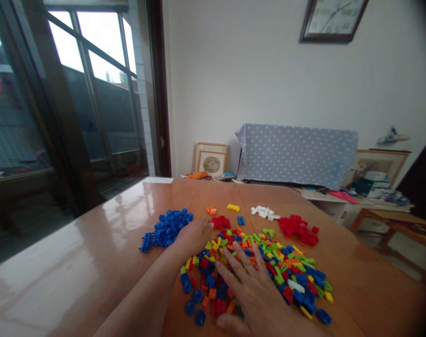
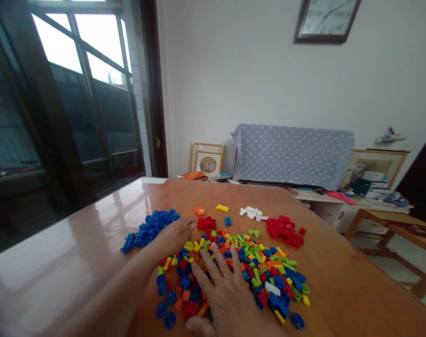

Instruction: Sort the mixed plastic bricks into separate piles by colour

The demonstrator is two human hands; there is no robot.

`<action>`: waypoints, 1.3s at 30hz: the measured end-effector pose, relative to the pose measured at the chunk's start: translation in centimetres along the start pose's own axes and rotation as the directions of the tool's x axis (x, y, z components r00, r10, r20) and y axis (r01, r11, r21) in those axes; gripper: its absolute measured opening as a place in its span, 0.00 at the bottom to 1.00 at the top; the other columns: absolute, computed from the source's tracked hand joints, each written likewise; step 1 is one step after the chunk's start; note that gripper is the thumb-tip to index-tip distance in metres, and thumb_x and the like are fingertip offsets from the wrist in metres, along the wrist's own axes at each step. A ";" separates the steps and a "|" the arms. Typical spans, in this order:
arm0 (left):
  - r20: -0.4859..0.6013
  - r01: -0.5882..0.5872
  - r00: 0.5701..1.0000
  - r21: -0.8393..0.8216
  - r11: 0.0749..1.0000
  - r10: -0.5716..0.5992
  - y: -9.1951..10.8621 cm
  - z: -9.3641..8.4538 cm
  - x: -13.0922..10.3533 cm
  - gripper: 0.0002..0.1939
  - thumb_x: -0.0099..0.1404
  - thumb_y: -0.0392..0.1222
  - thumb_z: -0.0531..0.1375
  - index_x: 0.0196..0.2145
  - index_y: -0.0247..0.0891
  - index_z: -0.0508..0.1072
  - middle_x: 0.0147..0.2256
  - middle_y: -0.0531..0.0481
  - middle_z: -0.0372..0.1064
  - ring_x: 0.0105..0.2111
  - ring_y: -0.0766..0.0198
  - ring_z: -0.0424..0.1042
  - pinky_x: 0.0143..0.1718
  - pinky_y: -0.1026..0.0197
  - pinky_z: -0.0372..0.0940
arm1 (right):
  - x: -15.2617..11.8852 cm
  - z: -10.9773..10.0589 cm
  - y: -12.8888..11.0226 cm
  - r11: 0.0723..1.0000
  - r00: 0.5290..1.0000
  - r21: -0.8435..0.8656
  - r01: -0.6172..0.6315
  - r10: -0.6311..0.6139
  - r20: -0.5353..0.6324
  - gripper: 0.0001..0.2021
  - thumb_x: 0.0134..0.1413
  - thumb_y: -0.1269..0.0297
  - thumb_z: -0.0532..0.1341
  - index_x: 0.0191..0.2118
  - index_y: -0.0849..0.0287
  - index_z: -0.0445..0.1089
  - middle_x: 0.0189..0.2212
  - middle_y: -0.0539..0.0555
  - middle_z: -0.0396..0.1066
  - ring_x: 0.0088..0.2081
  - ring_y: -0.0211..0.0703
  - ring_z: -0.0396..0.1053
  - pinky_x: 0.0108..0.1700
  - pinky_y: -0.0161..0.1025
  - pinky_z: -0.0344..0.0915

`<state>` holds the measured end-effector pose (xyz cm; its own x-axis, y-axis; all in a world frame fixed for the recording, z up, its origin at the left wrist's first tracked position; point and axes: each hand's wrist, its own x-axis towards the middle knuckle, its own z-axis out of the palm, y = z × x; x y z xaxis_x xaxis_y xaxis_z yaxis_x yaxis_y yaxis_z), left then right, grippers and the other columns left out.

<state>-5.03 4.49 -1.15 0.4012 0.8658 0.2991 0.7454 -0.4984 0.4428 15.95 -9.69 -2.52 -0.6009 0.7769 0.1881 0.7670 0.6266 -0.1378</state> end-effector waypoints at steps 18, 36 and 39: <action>0.054 0.105 0.993 0.064 0.992 -0.109 -0.4 -0.7 0.1 0.16 0.70 0.46 0.48 0.41 0.40 0.73 0.40 0.44 0.76 0.43 0.58 0.73 0.44 0.63 0.62 | 4.5 -1.9 -2.4 0.987 0.973 -0.003 -0.159 0.157 -0.167 0.07 0.63 0.63 0.57 0.40 0.52 0.72 0.40 0.51 0.72 0.46 0.48 0.65 0.53 0.49 0.58; 0.028 0.022 0.999 0.044 0.999 -0.024 -1.1 -0.1 0.4 0.15 0.69 0.45 0.49 0.41 0.40 0.74 0.42 0.45 0.76 0.43 0.58 0.74 0.41 0.63 0.62 | 9.6 0.4 -3.9 0.941 0.941 -0.100 -0.324 0.308 -0.142 0.12 0.52 0.61 0.59 0.41 0.60 0.73 0.41 0.61 0.73 0.44 0.57 0.67 0.44 0.50 0.60; 0.027 0.024 0.999 0.046 0.999 -0.025 -0.9 -0.3 0.4 0.14 0.69 0.44 0.50 0.40 0.40 0.74 0.40 0.45 0.76 0.41 0.59 0.74 0.40 0.63 0.62 | 9.2 -0.2 -3.6 0.942 0.936 -0.072 -0.329 0.315 -0.154 0.10 0.52 0.62 0.59 0.39 0.59 0.72 0.40 0.59 0.73 0.44 0.54 0.67 0.41 0.45 0.60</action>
<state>-5.74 5.29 -1.15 0.3964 0.8791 0.2646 0.7786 -0.4747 0.4105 7.72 -4.81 -0.11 -0.2862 0.9155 0.2827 0.9359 0.3303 -0.1221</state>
